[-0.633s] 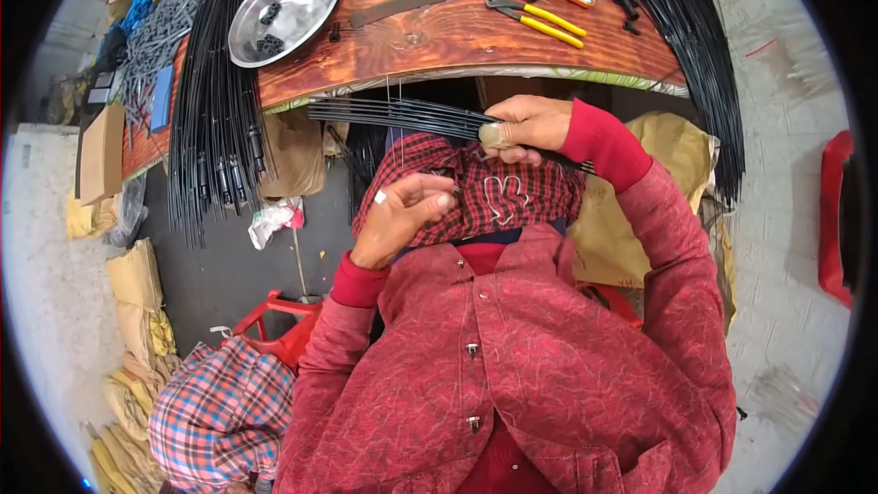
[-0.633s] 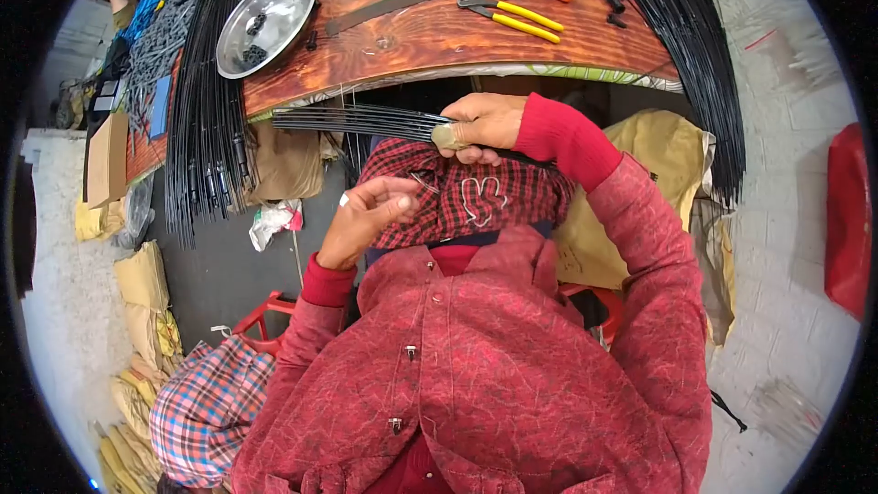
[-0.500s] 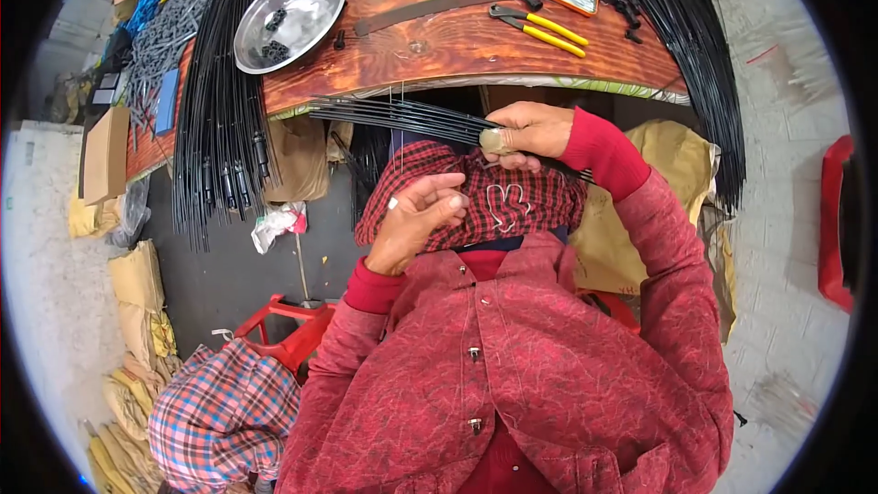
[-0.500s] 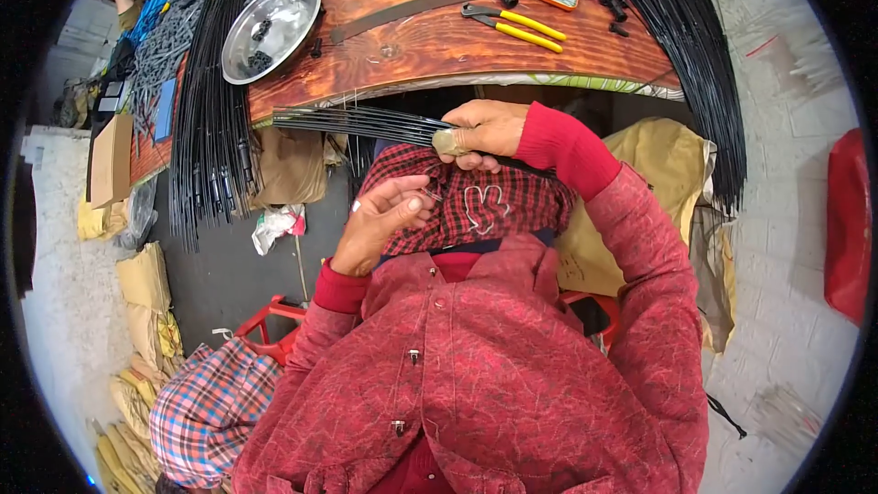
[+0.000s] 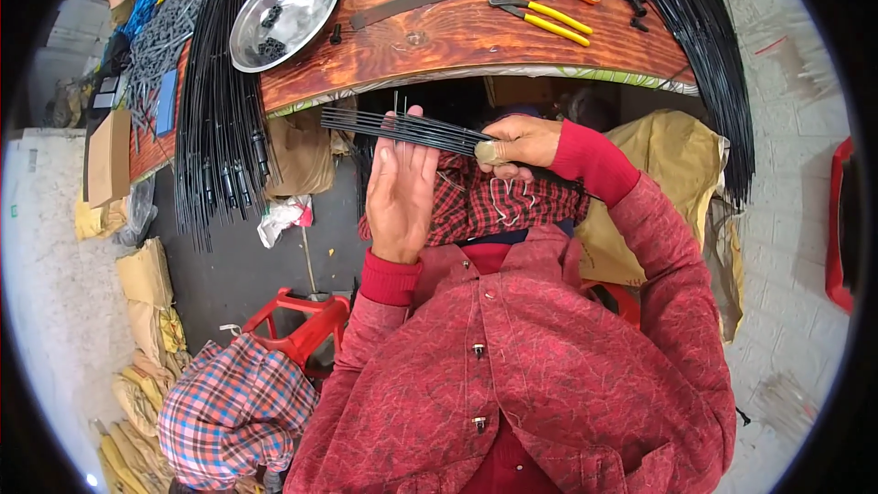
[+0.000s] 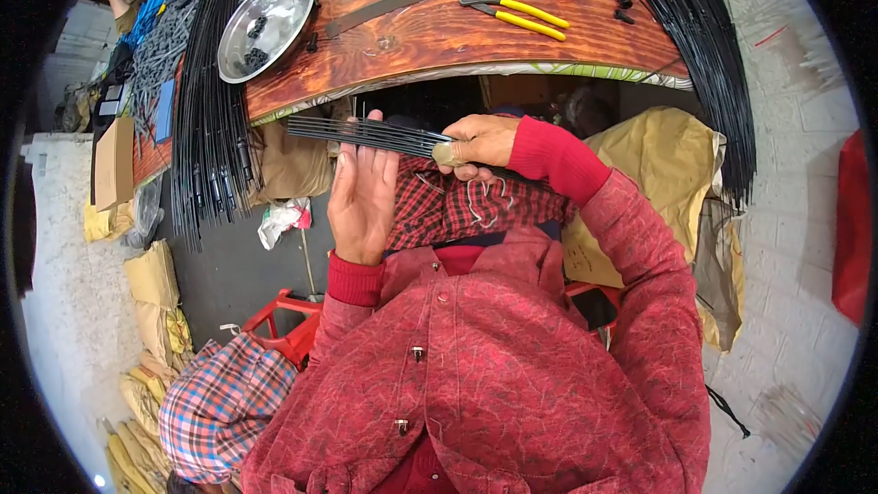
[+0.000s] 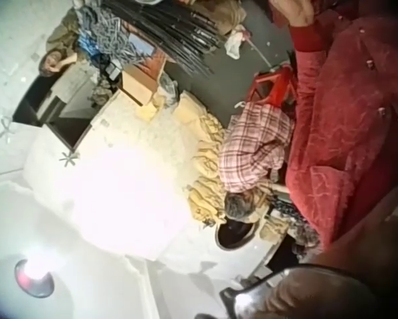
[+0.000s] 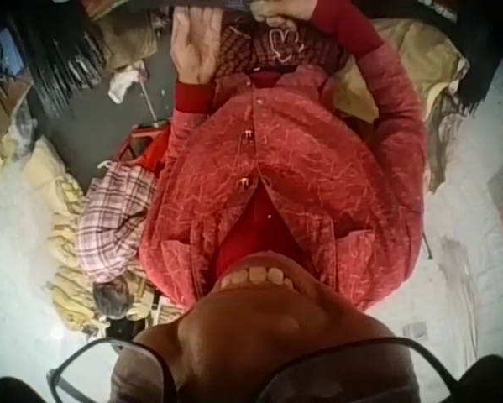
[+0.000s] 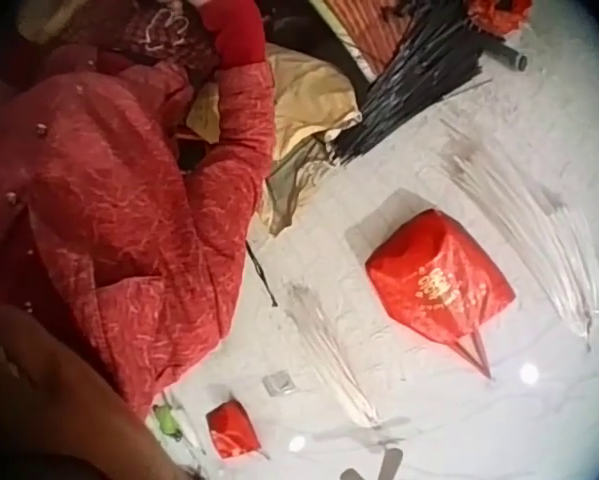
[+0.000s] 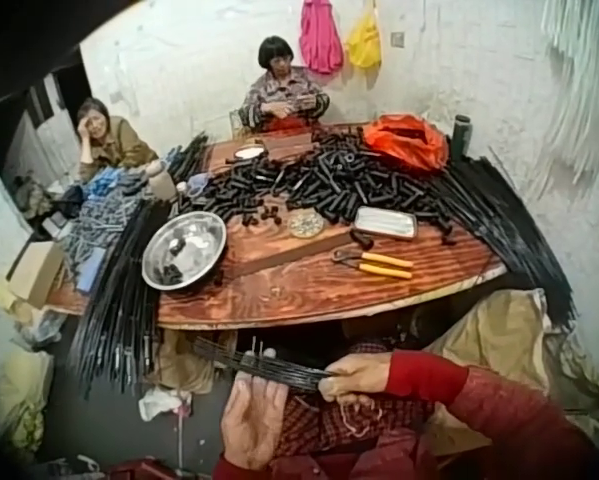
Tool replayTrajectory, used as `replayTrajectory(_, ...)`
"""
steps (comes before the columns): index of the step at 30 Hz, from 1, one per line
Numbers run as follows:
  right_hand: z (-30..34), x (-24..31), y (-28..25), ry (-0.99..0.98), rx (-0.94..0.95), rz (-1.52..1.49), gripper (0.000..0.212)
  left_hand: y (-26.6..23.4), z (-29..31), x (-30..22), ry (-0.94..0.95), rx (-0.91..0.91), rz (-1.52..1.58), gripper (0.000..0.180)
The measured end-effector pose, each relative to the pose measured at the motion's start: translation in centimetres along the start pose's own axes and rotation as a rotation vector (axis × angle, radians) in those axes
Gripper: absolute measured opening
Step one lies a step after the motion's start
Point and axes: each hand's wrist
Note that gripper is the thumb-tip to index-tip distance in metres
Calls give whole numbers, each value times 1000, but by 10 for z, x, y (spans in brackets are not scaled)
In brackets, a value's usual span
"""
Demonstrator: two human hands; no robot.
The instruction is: Assembling hairpins by manually attaching small metallic components to black plastic strips and bundling them.
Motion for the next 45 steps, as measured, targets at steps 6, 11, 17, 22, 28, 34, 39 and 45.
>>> replayTrajectory(6, -9, 5, 0, -9, 7, -37, 24, 1, -13, -21, 17, -1, -434, 52)
replayTrajectory(11, -16, 25, 16, -44, -19, -22, 23, 17, -20, -43, 95, -86, -592, 41)
replayTrajectory(17, -29, 92, 21, -384, -186, 213, 25, 60, -74, -106, 402, -12, -1168, 24)
replayTrajectory(22, -58, 152, 44, -744, -435, 341, 25, 146, -81, -164, 586, 212, -1189, 32)
replayTrajectory(28, -89, 101, 53, -974, -571, 205, 19, 155, -85, -144, 441, 208, -1322, 21)
replayTrajectory(34, -80, 19, 76, -614, -581, -183, 17, 85, -104, -109, -13, 239, -1519, 19)
replayTrajectory(39, -79, 14, 63, -617, -538, -301, 23, 93, -120, -84, -48, 308, -1172, 17)
replayTrajectory(45, -74, 6, 56, -582, -479, -303, 24, 85, -120, -79, -94, 335, -1146, 15)
Point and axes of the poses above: each hand's wrist, its own z-axis away from the middle knuckle, its own y-axis out of the palm, x = y × z, and after that the axes turned 4 degrees about y, right-handed
